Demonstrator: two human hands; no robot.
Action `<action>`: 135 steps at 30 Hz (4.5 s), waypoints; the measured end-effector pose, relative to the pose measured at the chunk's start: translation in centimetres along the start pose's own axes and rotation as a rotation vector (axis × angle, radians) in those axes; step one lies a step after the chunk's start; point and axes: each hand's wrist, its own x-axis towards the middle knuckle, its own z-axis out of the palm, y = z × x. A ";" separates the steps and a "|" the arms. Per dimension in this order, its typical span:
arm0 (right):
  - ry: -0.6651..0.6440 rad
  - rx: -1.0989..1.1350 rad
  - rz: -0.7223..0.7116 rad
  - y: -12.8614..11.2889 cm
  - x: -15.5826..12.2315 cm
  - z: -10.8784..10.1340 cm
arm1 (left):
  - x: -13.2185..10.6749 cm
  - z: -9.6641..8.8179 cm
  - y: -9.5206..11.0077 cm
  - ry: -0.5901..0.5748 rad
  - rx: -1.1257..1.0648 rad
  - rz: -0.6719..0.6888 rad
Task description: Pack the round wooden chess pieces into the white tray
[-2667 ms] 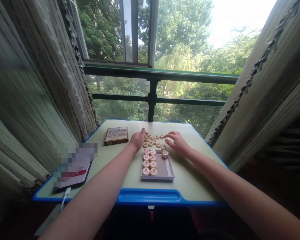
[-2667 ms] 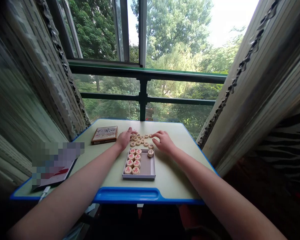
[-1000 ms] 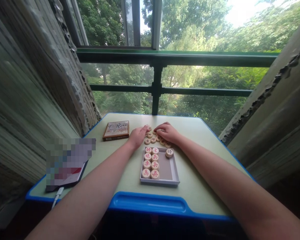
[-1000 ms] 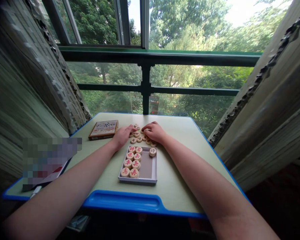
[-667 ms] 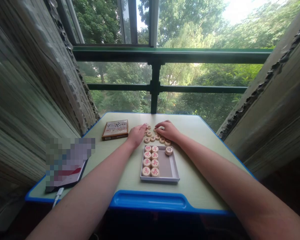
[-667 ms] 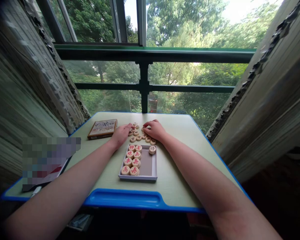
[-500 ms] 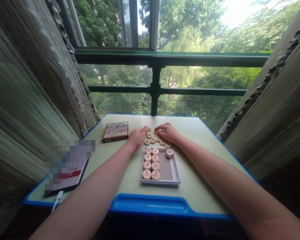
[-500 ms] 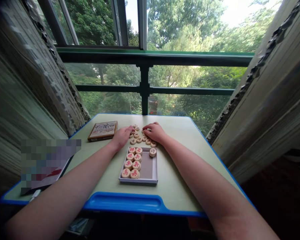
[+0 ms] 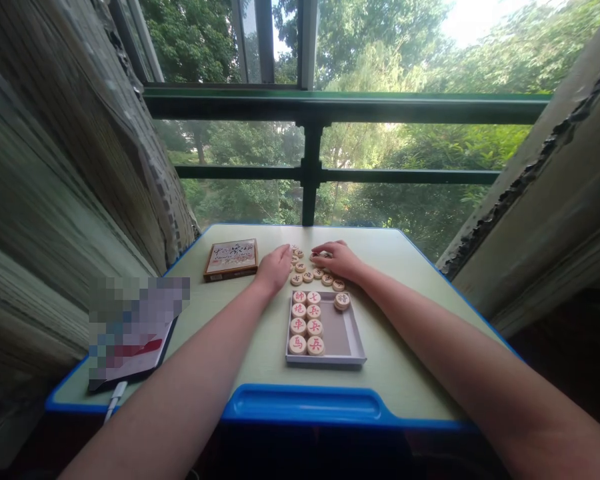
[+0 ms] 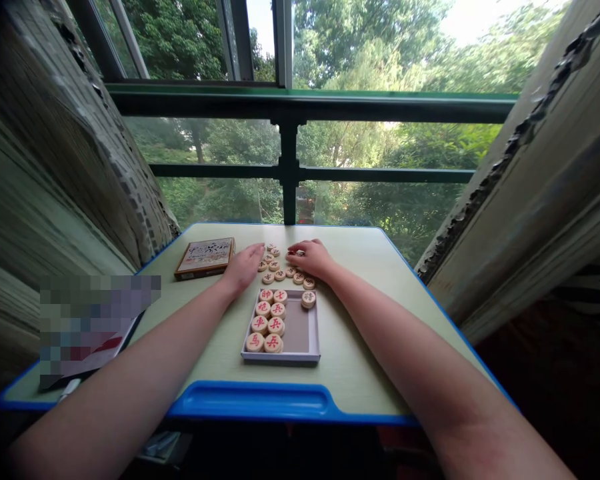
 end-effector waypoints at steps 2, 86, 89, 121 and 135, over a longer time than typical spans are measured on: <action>-0.016 -0.004 0.010 -0.1 0.0 -0.1 | 0.1 0.0 0.0 -0.002 0.002 -0.010; -0.177 -0.211 -0.352 -5.0 -12.2 -5.4 | -0.9 0.3 1.3 -0.071 0.275 0.491; -0.162 -0.203 -0.332 -5.0 -12.2 -5.3 | -1.0 0.3 1.3 -0.077 0.281 0.491; -0.046 -0.208 -0.159 -4.1 -11.7 -5.6 | -0.3 0.0 0.1 -0.054 0.244 0.395; 0.069 -0.032 -0.210 0.4 -9.3 -4.0 | 0.7 0.4 -1.6 -0.077 -0.093 0.053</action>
